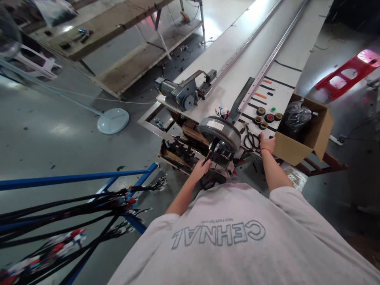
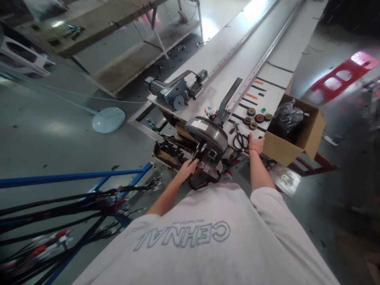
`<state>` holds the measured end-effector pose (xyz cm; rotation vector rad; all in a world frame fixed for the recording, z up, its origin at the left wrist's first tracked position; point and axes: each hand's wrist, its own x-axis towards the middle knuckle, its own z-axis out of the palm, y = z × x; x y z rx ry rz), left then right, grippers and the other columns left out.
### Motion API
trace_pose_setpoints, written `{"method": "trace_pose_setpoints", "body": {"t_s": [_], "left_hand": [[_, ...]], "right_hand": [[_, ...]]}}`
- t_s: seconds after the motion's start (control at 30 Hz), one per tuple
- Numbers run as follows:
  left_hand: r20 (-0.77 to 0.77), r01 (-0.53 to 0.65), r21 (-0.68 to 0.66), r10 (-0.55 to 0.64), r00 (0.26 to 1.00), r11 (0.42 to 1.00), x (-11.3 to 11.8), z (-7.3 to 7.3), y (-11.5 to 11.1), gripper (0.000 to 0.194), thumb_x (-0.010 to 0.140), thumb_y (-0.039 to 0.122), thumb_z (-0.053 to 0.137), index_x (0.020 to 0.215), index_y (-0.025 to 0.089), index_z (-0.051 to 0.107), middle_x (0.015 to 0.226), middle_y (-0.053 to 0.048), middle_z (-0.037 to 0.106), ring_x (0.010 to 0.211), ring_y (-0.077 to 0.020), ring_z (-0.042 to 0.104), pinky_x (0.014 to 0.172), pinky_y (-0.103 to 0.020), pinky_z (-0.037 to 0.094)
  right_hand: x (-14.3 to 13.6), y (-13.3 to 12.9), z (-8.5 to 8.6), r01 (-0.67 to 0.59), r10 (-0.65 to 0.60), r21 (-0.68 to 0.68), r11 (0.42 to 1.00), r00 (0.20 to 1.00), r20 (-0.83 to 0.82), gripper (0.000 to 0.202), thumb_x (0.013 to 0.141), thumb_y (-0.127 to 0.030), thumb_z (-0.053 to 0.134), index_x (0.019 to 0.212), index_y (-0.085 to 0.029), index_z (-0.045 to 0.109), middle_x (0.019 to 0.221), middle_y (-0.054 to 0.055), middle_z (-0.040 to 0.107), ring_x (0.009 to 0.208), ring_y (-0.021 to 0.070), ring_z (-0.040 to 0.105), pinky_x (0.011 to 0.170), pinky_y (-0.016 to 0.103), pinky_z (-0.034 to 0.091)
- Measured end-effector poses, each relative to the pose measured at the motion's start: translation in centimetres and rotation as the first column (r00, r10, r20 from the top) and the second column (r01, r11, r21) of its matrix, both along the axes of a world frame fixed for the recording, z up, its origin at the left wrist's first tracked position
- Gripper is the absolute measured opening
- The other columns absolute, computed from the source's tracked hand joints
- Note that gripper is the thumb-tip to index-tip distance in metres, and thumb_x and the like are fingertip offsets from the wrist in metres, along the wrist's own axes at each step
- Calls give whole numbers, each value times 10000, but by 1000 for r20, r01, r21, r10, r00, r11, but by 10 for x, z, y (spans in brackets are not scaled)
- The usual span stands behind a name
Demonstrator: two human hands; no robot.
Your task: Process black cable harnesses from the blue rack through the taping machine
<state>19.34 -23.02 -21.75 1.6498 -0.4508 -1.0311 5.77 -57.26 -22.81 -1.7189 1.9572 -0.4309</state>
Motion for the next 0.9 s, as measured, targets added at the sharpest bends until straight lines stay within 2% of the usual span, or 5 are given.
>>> {"method": "trace_pose_setpoints", "body": {"t_s": [0.13, 0.2, 0.4, 0.6, 0.9], "left_hand": [[36, 278, 127, -285, 958, 952, 0, -16, 32, 485, 711, 597, 605, 495, 170, 529, 475, -17, 534, 506, -119, 494, 566, -245, 391], [16, 312, 179, -320, 947, 933, -7, -26, 54, 478, 674, 594, 630, 482, 164, 548, 497, -40, 574, 524, -134, 525, 584, -253, 405], [187, -135, 185, 100, 977, 973, -36, -17, 95, 506, 745, 661, 500, 581, 183, 483, 499, 24, 486, 498, -117, 454, 529, -243, 376], [250, -234, 152, 192, 949, 960, -33, 13, 76, 473, 833, 616, 397, 626, 196, 467, 527, 29, 450, 506, -121, 445, 528, -244, 379], [244, -229, 87, 202, 949, 970, -12, 7, 26, 435, 858, 580, 410, 690, 192, 512, 603, 7, 510, 568, -135, 487, 561, -249, 412]], "right_hand": [[1, -1, 1, -1, 1, 1, 1000, 1000, -6, 796, 754, -670, 591, 1298, -107, 446, 1277, 225, 548, 1170, 358, 540, 976, 475, 416], [1, -1, 1, -3, 3, -5, 1000, 1000, -11, 797, 758, -662, 591, 1302, -98, 441, 1287, 230, 540, 1175, 360, 535, 977, 472, 414], [0, -2, 0, -15, 15, -5, 1000, 1000, -20, 791, 769, -659, 574, 1305, -96, 428, 1286, 229, 536, 1179, 357, 530, 975, 474, 414], [0, -2, 1, -7, 7, -1, 1000, 1000, -26, 763, 763, -665, 575, 1273, -111, 451, 1243, 225, 561, 1149, 354, 551, 957, 472, 430], [1, -1, 3, -2, 2, 10, 1000, 1000, -21, 804, 762, -657, 590, 1308, -87, 439, 1272, 227, 550, 1171, 356, 539, 974, 461, 421]]}}
